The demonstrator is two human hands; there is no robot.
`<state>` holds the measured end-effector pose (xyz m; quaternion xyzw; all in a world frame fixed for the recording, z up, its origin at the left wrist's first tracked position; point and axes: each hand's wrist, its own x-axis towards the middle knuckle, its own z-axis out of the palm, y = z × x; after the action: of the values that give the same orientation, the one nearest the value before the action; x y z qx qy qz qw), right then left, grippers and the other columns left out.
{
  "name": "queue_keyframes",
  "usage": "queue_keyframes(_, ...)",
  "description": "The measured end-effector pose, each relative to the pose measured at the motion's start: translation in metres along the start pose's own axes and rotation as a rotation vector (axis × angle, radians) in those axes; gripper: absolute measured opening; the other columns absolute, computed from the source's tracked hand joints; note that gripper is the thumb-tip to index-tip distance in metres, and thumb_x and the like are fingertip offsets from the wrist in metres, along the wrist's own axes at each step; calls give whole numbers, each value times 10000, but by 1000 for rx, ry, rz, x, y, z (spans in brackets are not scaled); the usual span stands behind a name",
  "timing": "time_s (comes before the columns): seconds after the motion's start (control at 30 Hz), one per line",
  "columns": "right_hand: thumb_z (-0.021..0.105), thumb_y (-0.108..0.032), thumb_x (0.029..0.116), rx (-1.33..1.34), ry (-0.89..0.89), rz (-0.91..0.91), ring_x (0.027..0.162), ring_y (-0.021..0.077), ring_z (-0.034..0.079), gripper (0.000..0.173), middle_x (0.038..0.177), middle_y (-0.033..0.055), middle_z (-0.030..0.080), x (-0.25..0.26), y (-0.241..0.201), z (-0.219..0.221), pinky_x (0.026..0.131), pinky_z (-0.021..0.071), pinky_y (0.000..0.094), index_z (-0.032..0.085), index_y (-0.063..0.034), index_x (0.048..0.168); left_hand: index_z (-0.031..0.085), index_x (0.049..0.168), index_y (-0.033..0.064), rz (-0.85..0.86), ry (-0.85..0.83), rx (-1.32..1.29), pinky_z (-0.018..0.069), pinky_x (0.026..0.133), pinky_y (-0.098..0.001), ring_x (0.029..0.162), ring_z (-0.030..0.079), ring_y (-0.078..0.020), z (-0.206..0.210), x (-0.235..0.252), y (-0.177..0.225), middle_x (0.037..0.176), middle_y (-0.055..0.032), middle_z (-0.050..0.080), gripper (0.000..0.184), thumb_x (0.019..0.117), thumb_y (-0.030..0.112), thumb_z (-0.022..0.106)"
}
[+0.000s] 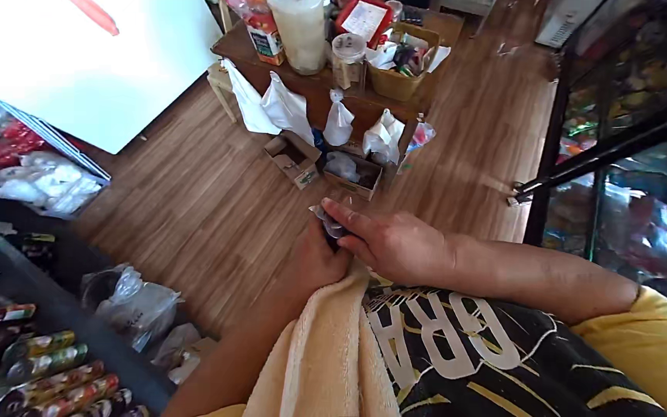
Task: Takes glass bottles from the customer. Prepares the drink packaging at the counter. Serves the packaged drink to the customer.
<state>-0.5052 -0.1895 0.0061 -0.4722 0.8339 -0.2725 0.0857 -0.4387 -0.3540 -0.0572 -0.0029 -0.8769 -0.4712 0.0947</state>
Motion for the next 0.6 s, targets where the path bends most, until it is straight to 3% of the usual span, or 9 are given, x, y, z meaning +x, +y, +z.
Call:
queue_keyframes(0.07,483,-267,1086,24,-34,-8,712,308,704,480,830,144,712,24,10,0,636,583,471,497,-53,1516,490,1272,-166,-8,20,-9,577,796,-331,844,694,-122,-7,15,-13,934,-163,703,589,852,190,698)
queue_keyframes(0.2,463,-271,1096,31,-88,3,753,324,712,483,863,155,716,74,25,1,662,583,486,478,-56,1528,518,1244,-172,-26,21,34,577,758,-435,825,709,-211,-28,51,-44,906,-188,708,590,836,216,695)
queue_keyframes(0.33,472,-272,1089,-7,-38,20,717,289,702,487,835,130,706,126,29,6,631,580,454,480,-54,1525,544,1195,-149,75,-24,38,578,736,-375,779,697,-166,-65,95,-76,858,-158,700,539,850,239,687)
queue_keyframes(0.5,484,-270,1081,-27,29,53,656,264,691,481,786,104,699,179,31,5,580,576,434,499,-52,1509,545,1197,-143,156,-97,24,575,716,-385,766,687,-169,-99,144,-109,852,-147,694,540,867,264,675)
queue_keyframes(0.6,426,-297,1115,82,-206,223,818,304,704,485,946,158,723,199,31,-12,741,577,480,456,-78,1548,602,1124,-137,189,-242,65,572,722,-508,793,709,-304,-111,163,-126,866,-202,702,456,871,236,673)
